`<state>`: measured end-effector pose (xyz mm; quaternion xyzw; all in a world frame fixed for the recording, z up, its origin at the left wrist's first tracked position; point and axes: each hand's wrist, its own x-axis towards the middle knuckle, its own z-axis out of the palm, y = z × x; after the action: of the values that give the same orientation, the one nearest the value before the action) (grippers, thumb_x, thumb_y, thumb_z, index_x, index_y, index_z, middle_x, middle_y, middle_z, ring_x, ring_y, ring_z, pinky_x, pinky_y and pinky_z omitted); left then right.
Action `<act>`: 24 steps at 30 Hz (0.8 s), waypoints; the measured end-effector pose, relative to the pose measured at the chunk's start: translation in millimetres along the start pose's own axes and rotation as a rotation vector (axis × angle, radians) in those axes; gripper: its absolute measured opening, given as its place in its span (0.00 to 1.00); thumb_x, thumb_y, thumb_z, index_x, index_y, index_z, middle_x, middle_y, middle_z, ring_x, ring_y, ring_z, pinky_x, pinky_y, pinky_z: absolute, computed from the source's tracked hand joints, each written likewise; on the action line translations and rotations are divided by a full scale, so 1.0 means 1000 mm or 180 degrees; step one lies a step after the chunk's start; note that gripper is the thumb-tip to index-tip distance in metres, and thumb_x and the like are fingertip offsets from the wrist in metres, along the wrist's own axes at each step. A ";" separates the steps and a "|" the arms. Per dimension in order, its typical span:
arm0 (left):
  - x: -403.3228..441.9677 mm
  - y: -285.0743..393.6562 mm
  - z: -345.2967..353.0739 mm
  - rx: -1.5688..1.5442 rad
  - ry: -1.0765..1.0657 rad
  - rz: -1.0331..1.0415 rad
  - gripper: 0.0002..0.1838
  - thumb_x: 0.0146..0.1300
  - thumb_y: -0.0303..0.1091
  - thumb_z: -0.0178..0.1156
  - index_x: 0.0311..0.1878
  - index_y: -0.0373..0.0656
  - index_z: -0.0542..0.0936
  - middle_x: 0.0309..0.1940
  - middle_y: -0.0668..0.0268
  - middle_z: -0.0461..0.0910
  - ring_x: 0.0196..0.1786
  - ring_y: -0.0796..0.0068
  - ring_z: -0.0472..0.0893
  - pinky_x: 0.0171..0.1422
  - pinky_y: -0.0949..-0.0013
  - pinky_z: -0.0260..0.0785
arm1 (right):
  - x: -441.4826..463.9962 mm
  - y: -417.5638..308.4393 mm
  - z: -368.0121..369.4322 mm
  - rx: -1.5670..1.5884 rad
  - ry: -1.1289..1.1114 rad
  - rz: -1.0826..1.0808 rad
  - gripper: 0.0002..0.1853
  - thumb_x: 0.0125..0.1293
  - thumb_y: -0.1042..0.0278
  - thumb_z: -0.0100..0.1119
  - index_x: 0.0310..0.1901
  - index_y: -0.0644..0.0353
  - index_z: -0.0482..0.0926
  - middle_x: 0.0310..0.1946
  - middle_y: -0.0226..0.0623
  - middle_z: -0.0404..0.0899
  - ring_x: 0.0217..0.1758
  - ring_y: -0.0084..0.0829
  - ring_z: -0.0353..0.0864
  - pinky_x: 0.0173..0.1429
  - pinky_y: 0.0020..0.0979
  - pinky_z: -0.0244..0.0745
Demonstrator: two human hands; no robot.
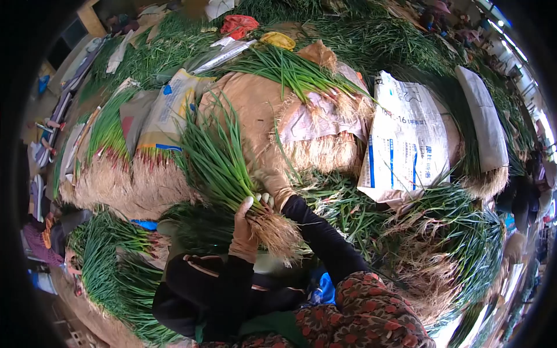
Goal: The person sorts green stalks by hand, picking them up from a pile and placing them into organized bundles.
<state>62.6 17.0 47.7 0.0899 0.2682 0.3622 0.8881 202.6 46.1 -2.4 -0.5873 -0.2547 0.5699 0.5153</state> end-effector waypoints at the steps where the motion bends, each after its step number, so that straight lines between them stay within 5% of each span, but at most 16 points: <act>1: -0.002 -0.001 0.008 -0.0318 -0.0080 0.0122 0.15 0.59 0.37 0.57 0.42 0.35 0.72 0.39 0.58 0.75 0.44 0.61 0.76 0.53 0.60 0.70 | 0.002 0.005 0.005 0.0589 0.0455 0.0114 0.15 0.68 0.54 0.45 0.32 0.53 0.75 0.15 0.25 0.70 0.11 0.21 0.62 0.12 0.22 0.55; 4: 0.003 -0.003 0.004 -0.0412 0.0207 -0.0137 0.15 0.58 0.37 0.58 0.42 0.36 0.72 0.38 0.60 0.75 0.45 0.62 0.76 0.55 0.59 0.70 | -0.003 0.005 -0.014 0.2724 -0.0490 0.1476 0.15 0.69 0.56 0.43 0.24 0.48 0.70 0.11 0.21 0.62 0.10 0.20 0.57 0.12 0.22 0.53; 8: -0.003 0.001 -0.003 -0.0414 -0.0358 -0.0515 0.16 0.60 0.41 0.54 0.42 0.37 0.72 0.38 0.59 0.76 0.41 0.66 0.76 0.49 0.61 0.72 | 0.070 0.074 -0.073 -0.3617 0.0721 -0.2336 0.09 0.67 0.66 0.43 0.44 0.54 0.72 0.34 0.30 0.75 0.32 0.24 0.73 0.32 0.26 0.69; 10: -0.003 0.010 0.008 -0.0689 -0.0717 -0.0398 0.15 0.60 0.41 0.54 0.42 0.39 0.73 0.36 0.63 0.75 0.41 0.68 0.75 0.46 0.62 0.72 | 0.075 0.061 -0.089 -0.5236 0.0605 -0.3418 0.13 0.66 0.69 0.44 0.49 0.57 0.74 0.40 0.35 0.78 0.40 0.27 0.77 0.42 0.29 0.73; 11: -0.006 0.016 0.017 -0.0718 -0.0745 -0.0313 0.14 0.60 0.41 0.54 0.42 0.40 0.73 0.35 0.63 0.74 0.41 0.68 0.74 0.46 0.63 0.72 | 0.048 0.033 -0.093 -0.5226 0.0159 -0.3540 0.13 0.65 0.69 0.45 0.49 0.58 0.75 0.41 0.38 0.79 0.43 0.30 0.78 0.47 0.32 0.72; 12: -0.007 0.018 0.020 -0.0757 -0.0750 -0.0243 0.13 0.60 0.40 0.54 0.42 0.41 0.73 0.35 0.64 0.74 0.41 0.69 0.74 0.45 0.63 0.72 | 0.038 0.013 -0.097 -0.4835 -0.0245 -0.2763 0.13 0.65 0.69 0.46 0.48 0.59 0.75 0.42 0.40 0.79 0.44 0.32 0.78 0.47 0.33 0.73; 14: -0.001 0.018 0.014 -0.1145 -0.0690 -0.0476 0.15 0.61 0.39 0.53 0.50 0.44 0.73 0.42 0.63 0.75 0.42 0.68 0.75 0.47 0.64 0.72 | 0.037 -0.038 -0.104 -0.3709 0.0218 -0.0991 0.13 0.64 0.69 0.48 0.47 0.60 0.76 0.43 0.44 0.78 0.46 0.35 0.78 0.48 0.34 0.73; 16: 0.000 0.019 0.022 -0.1081 -0.0693 -0.0412 0.17 0.62 0.38 0.52 0.54 0.44 0.72 0.45 0.62 0.76 0.43 0.67 0.76 0.47 0.65 0.72 | 0.051 -0.094 -0.113 -0.3243 0.1152 -0.0894 0.12 0.63 0.70 0.49 0.46 0.61 0.77 0.45 0.48 0.77 0.47 0.38 0.78 0.49 0.36 0.73; 20: 0.006 0.012 0.013 -0.1546 -0.0418 -0.0920 0.20 0.63 0.39 0.52 0.55 0.39 0.72 0.40 0.59 0.78 0.40 0.66 0.77 0.47 0.65 0.72 | 0.137 -0.095 -0.173 -0.3641 0.2672 -0.2186 0.21 0.58 0.54 0.56 0.50 0.56 0.75 0.49 0.51 0.73 0.50 0.49 0.73 0.50 0.43 0.69; 24: 0.011 0.010 0.004 -0.1034 -0.0610 -0.0567 0.20 0.63 0.40 0.52 0.54 0.38 0.72 0.37 0.59 0.79 0.40 0.65 0.78 0.50 0.61 0.71 | 0.121 -0.103 -0.147 -0.3076 0.1814 -0.0987 0.20 0.62 0.54 0.50 0.48 0.61 0.75 0.41 0.55 0.77 0.48 0.49 0.76 0.51 0.42 0.69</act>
<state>65.2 31.3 49.9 -0.0445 0.1274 0.3106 0.9409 396.1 142.3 14.2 -0.8418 -0.4201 0.1264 0.3144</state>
